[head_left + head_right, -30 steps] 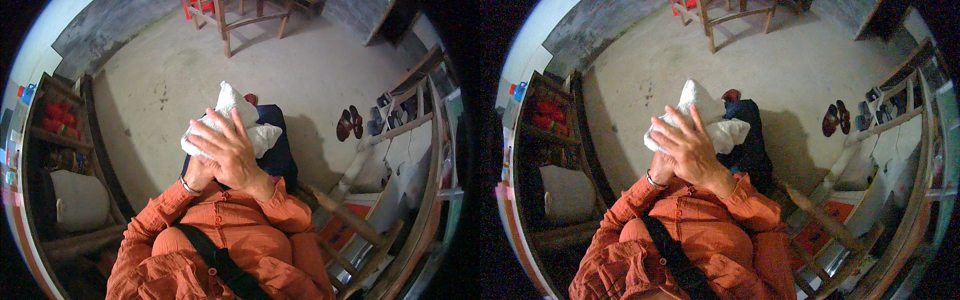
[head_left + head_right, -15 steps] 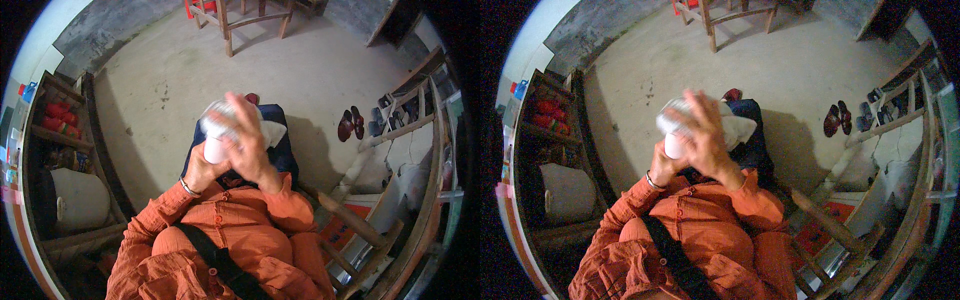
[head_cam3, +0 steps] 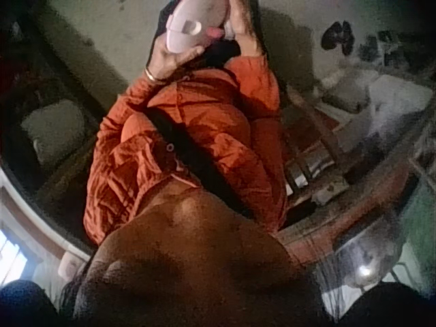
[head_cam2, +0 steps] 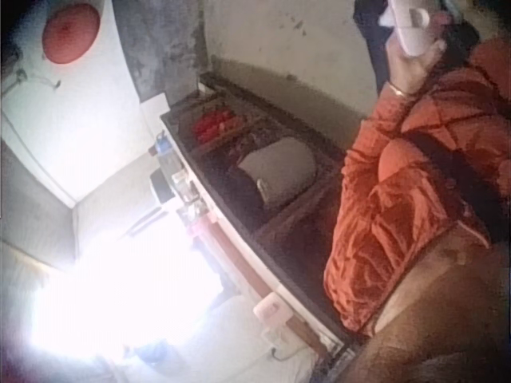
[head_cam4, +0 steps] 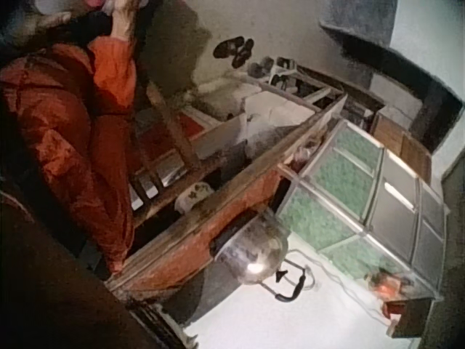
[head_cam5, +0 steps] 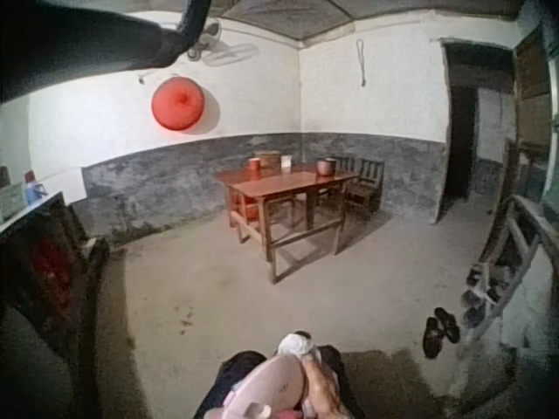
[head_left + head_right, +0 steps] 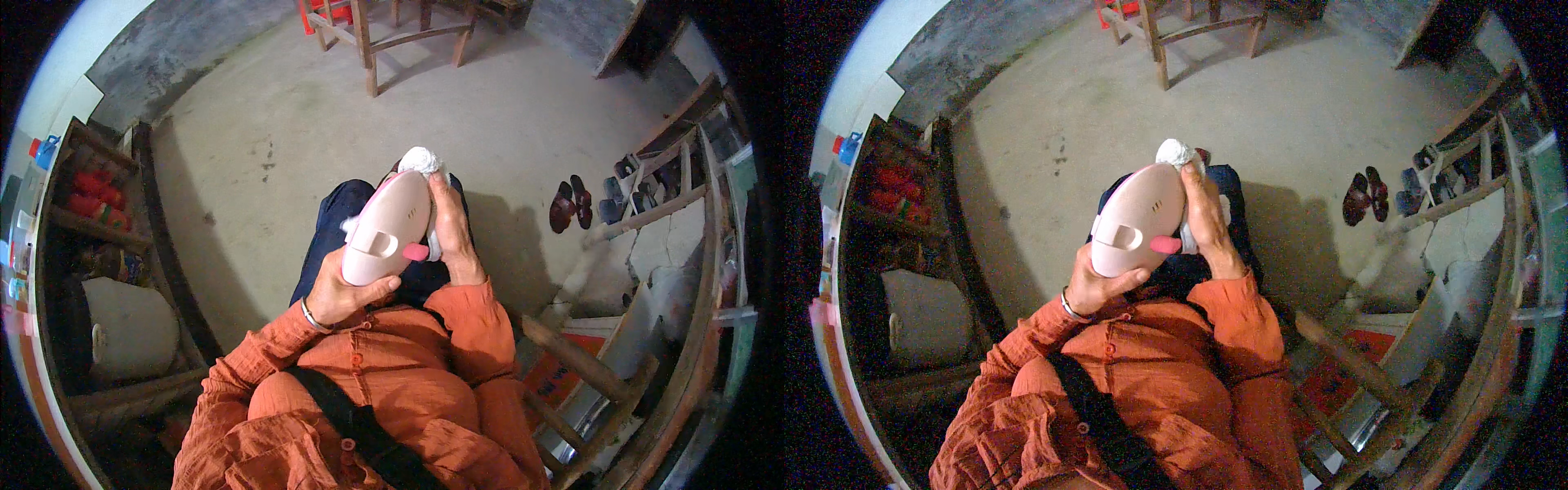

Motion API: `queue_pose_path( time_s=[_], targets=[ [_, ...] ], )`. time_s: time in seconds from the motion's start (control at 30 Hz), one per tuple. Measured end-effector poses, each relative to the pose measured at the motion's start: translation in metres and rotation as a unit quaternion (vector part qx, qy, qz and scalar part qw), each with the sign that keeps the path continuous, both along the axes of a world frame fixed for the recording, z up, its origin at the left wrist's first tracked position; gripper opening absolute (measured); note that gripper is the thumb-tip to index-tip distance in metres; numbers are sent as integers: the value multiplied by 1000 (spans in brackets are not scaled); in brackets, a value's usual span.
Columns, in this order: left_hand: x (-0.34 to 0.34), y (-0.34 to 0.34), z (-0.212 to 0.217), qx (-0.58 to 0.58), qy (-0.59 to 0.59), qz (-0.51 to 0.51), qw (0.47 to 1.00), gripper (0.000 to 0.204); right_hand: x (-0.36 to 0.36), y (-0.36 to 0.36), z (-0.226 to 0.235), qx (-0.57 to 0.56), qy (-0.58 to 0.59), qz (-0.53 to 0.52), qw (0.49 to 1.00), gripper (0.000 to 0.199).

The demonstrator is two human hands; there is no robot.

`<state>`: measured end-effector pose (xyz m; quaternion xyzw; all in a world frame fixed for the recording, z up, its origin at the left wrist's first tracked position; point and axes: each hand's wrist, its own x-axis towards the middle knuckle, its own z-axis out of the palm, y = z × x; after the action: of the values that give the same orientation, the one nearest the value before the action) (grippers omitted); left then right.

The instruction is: The person wipes the exterior and interior of a pink electric kettle using a white cloth. They move from a kitchen counter to a wooden chair, where they continue to clean the kettle's lid and base while seated.

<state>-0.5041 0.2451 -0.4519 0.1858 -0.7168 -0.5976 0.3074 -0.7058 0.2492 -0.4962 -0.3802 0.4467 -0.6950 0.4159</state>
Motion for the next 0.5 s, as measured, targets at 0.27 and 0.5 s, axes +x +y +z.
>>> queue_pose_path(
  time_s=[0.27, 0.5],
  targets=[
    [0, -31, 24, 100, -141, -102, 980, 58, 14, 5, 16, -93, 234, 0, 968, 35],
    [6, -20, -24, 97, 15, 31, 995, 44, 55, 15, 43, -202, 530, -59, 821, 34]
  ],
)
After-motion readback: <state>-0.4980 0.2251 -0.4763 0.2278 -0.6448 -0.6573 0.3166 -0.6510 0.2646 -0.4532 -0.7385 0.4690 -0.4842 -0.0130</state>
